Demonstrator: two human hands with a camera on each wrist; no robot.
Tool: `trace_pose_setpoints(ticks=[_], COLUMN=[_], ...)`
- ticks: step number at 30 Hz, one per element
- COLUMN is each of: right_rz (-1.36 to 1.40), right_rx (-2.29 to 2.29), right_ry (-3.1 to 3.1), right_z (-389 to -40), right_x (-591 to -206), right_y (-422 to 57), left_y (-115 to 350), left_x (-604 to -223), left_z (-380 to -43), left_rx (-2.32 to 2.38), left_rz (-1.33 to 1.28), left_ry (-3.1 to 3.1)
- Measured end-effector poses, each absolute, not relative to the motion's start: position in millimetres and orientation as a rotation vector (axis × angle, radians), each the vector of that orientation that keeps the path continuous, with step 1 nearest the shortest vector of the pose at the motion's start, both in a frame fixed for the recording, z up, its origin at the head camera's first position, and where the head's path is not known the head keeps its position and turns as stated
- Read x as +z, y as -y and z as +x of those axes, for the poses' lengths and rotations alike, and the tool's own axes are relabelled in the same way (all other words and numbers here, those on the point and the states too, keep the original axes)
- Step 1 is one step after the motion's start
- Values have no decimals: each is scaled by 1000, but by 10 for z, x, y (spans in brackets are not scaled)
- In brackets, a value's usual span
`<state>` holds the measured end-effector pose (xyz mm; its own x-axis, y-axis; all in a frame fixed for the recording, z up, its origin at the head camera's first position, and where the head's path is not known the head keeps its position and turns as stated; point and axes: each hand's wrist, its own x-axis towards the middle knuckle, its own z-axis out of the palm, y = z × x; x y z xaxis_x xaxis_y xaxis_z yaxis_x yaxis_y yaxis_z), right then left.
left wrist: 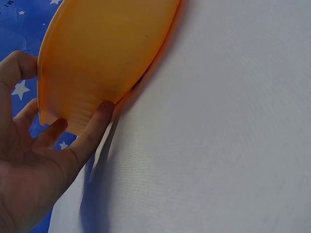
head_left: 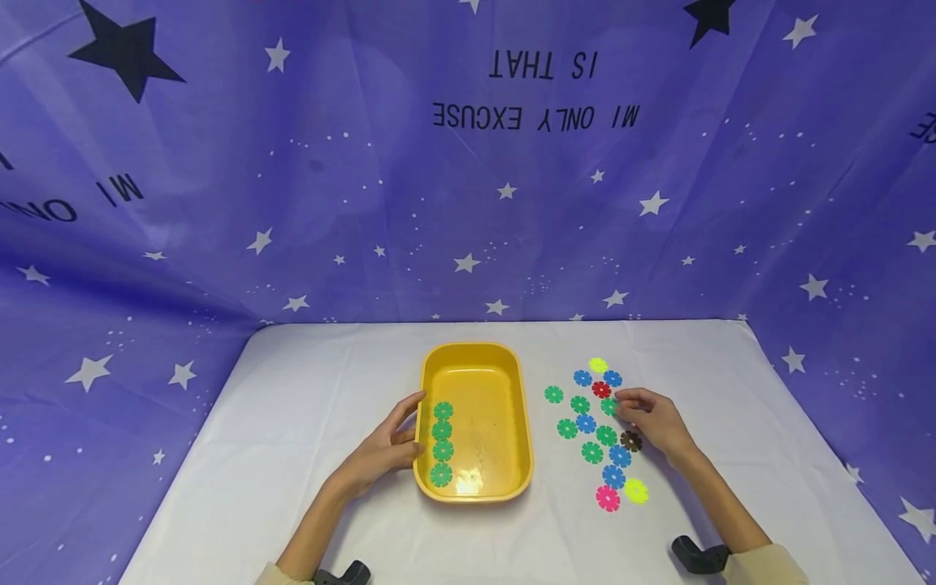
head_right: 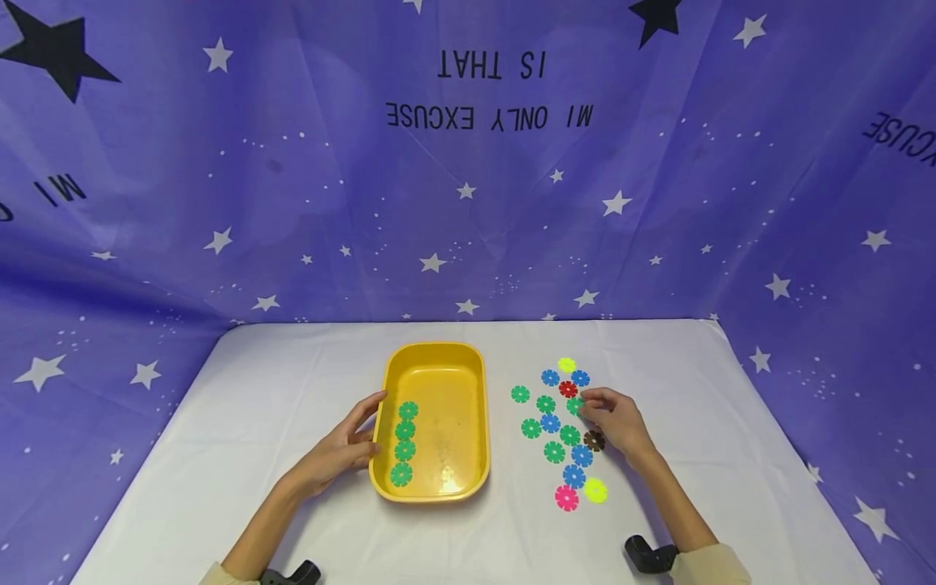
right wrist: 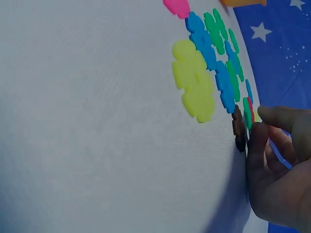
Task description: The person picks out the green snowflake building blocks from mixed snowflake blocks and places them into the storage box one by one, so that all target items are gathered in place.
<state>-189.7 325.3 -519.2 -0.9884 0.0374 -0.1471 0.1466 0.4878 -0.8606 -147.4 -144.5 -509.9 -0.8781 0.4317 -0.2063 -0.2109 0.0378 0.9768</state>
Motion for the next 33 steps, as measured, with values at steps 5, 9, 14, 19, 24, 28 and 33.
trace_pose_setpoints(ticks=[5, 9, 14, 19, 24, 28, 33], right_rz=[116, 90, 64, 68, 51, 43, 64], right_rx=[-1453, -1399, -1315, -1258, -1268, -1276, -1298], right_ry=[-2661, -2684, -2729, -2731, -2720, -2731, -2735], right_z=[-1912, -1918, -1932, -1958, -1956, -1940, -1925], right_x=[-5204, -5191, -5186, -5179, -5156, -5152, -5151], right_y=[-3249, -3230, -3215, -3211, -3199, -3185, -3170], left_y=[1441, 1442, 1441, 1444, 1443, 1440, 1439], left_x=[-5089, -5088, -5098, -5109, -5095, -5080, -5083], left_z=[-1470, -1469, -1472, -1472, -1467, -1467, -1472], left_rx=[1894, 1898, 1900, 1900, 1899, 1902, 1898], left_rz=[220, 223, 222, 213, 222, 230, 235], left_ry=[-1874, -1872, -1870, -1869, -1869, -1860, -1858])
